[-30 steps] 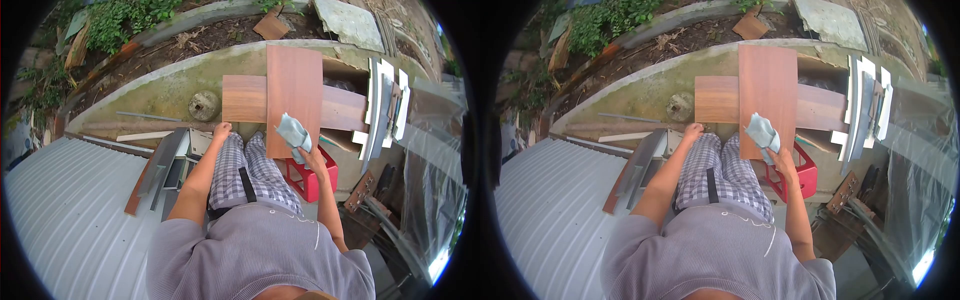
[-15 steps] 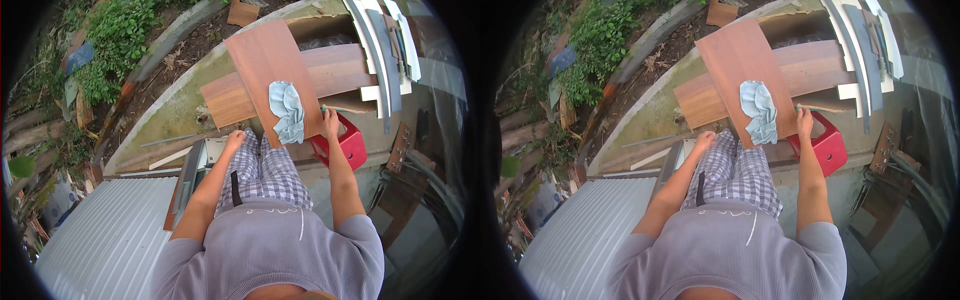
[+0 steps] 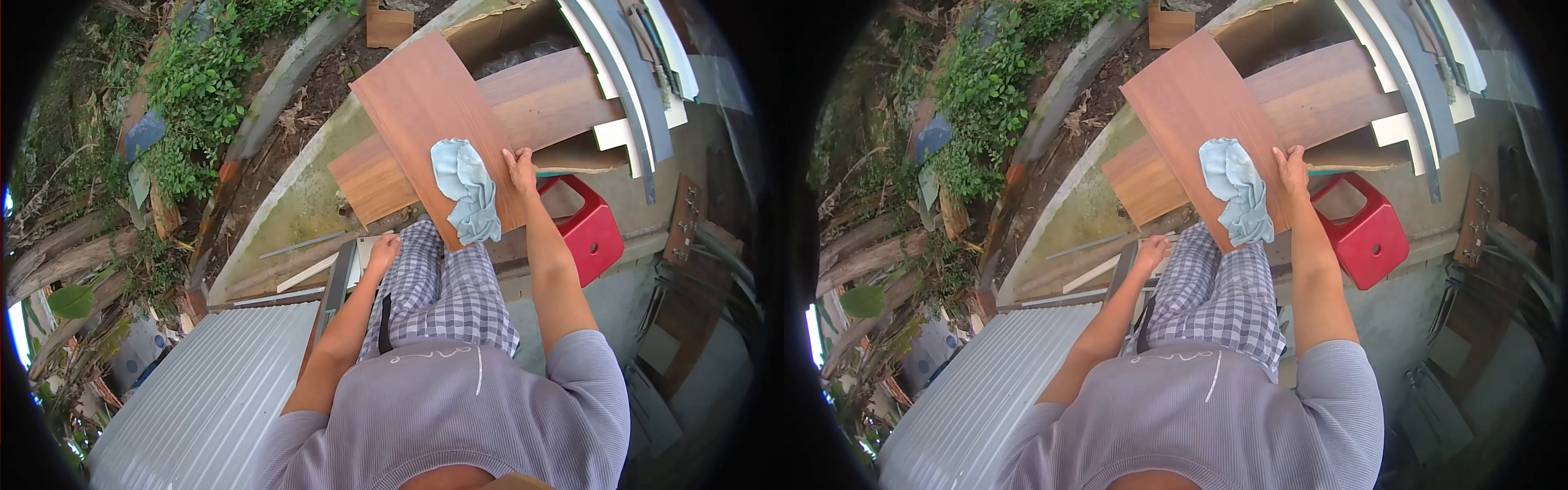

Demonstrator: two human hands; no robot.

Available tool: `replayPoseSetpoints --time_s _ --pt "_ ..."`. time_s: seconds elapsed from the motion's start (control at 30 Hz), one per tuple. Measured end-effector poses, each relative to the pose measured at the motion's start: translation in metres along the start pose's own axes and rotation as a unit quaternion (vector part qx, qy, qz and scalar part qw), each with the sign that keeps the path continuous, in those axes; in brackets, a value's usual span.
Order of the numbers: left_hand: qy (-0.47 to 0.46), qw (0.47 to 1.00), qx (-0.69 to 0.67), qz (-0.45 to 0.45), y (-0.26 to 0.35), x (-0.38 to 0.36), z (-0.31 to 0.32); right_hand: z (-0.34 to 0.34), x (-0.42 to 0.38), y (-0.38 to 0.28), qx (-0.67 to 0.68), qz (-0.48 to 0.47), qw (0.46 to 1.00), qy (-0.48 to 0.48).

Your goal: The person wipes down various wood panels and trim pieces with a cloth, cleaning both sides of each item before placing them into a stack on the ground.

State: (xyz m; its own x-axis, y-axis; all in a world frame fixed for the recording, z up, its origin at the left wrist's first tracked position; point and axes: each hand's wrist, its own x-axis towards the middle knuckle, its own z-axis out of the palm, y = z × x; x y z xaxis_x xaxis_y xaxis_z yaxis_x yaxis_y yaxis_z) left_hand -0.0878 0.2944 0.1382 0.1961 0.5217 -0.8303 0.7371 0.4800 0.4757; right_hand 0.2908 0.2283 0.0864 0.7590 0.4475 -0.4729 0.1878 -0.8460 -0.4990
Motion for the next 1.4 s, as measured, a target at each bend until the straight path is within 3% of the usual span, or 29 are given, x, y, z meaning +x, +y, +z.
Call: replayPoseSetpoints --time_s 0.03,0.13,0.2,0.4,0.73,0.83,0.9,0.97,1.03,1.1,1.17,1.3,1.37,1.4 --pt "-0.005 0.999 -0.003 0.032 0.001 0.000 0.006 0.000 -0.002 -0.002 0.002 -0.002 1.000 -0.003" --pt "-0.034 0.999 -0.008 0.015 0.014 -0.003 0.016 0.001 -0.007 -0.002 -0.034 0.021 0.999 -0.032" --pt "-0.049 0.999 -0.007 0.014 0.017 -0.006 0.020 0.004 -0.008 0.006 0.003 -0.013 0.997 -0.070" --pt "-0.041 0.998 -0.034 0.016 -0.001 -0.013 0.007 0.017 -0.031 0.008 0.069 0.033 0.996 -0.047" --pt "-0.033 0.984 -0.079 -0.154 -0.049 -0.059 -0.022 0.036 -0.075 -0.027 0.153 0.117 0.981 0.012" --pt "-0.066 0.969 -0.132 -0.198 -0.041 -0.065 -0.021 0.050 -0.094 -0.041 0.239 0.130 0.961 0.050" --pt "-0.073 0.950 -0.261 -0.152 -0.028 -0.066 -0.013 0.058 -0.110 -0.054 0.312 0.141 0.931 0.122" --pt "-0.076 0.929 -0.340 -0.123 -0.018 -0.059 -0.008 0.068 -0.124 -0.065 0.307 0.166 0.928 0.129" --pt "-0.078 0.901 -0.416 -0.095 -0.003 -0.052 -0.005 0.087 -0.136 -0.068 0.378 0.187 0.879 0.223" --pt "-0.087 0.883 -0.455 -0.077 0.012 -0.042 -0.002 0.100 -0.142 -0.063 0.393 0.219 0.870 0.203" --pt "-0.084 0.884 -0.453 -0.076 0.024 -0.032 -0.003 0.111 -0.151 -0.065 0.438 0.304 0.818 0.215" --pt "-0.056 0.875 -0.472 -0.091 0.024 -0.020 -0.008 0.117 -0.161 -0.061 0.460 0.325 0.795 0.224" --pt "-0.058 0.877 -0.472 -0.072 0.020 -0.016 -0.013 0.114 -0.169 -0.054 0.553 0.336 0.746 0.157" --pt "-0.060 0.879 -0.470 -0.052 0.020 -0.015 -0.016 0.107 -0.173 -0.052 0.552 0.334 0.748 0.157"
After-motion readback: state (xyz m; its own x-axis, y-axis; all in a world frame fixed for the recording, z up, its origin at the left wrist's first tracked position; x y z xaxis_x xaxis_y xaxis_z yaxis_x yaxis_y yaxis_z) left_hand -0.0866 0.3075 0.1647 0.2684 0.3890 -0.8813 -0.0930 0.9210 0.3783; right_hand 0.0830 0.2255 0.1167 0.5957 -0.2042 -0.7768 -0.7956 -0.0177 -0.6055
